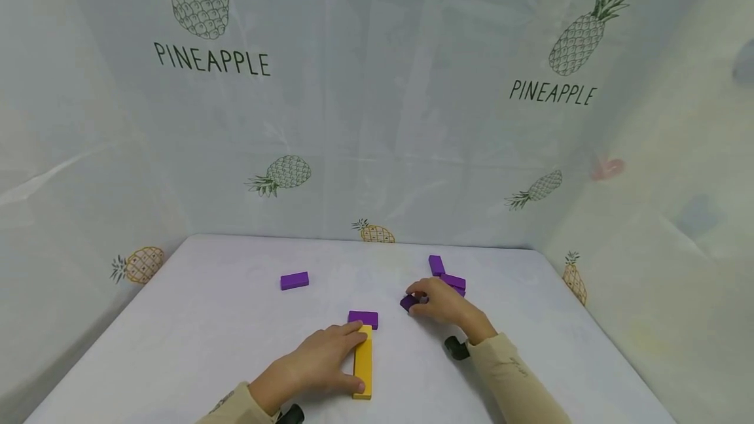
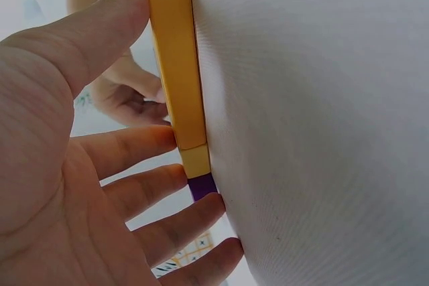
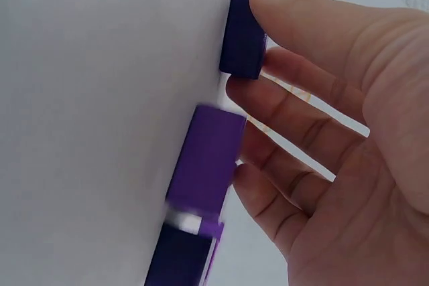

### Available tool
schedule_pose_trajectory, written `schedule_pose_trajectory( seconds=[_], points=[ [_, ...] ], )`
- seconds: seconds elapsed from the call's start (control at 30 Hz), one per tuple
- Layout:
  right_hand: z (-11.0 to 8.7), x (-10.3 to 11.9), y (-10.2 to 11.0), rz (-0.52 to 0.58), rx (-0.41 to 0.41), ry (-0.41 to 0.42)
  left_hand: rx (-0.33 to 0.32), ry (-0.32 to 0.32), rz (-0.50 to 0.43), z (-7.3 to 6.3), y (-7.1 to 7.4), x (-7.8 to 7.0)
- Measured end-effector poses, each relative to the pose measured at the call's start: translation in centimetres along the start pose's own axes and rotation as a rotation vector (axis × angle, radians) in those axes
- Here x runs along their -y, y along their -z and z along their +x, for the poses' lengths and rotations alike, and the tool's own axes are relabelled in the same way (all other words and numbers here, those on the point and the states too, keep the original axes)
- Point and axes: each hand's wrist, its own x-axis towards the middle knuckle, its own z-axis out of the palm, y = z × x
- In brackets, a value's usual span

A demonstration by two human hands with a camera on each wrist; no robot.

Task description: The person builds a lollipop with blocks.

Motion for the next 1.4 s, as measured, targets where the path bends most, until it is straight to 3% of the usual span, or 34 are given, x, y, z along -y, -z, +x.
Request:
schedule_pose_trajectory(
  seconds=[0.47,1.0,1.4],
  points=[
    [3.3,1.9,-1.1,0.01,0.045,-0.043,-0.01,-0.008,0.012,0.3,0.3,0.0],
    [6.2,4.3,-2.8,0.077,0.132,0.0,0.003,-0.008,0.006,0.4,-0.1,0.2],
    [7.0,5.6,-3.8,0.096,0.158,0.045,-0.018,-0.031,0.017,0.3,-0.3,0.5]
  ],
)
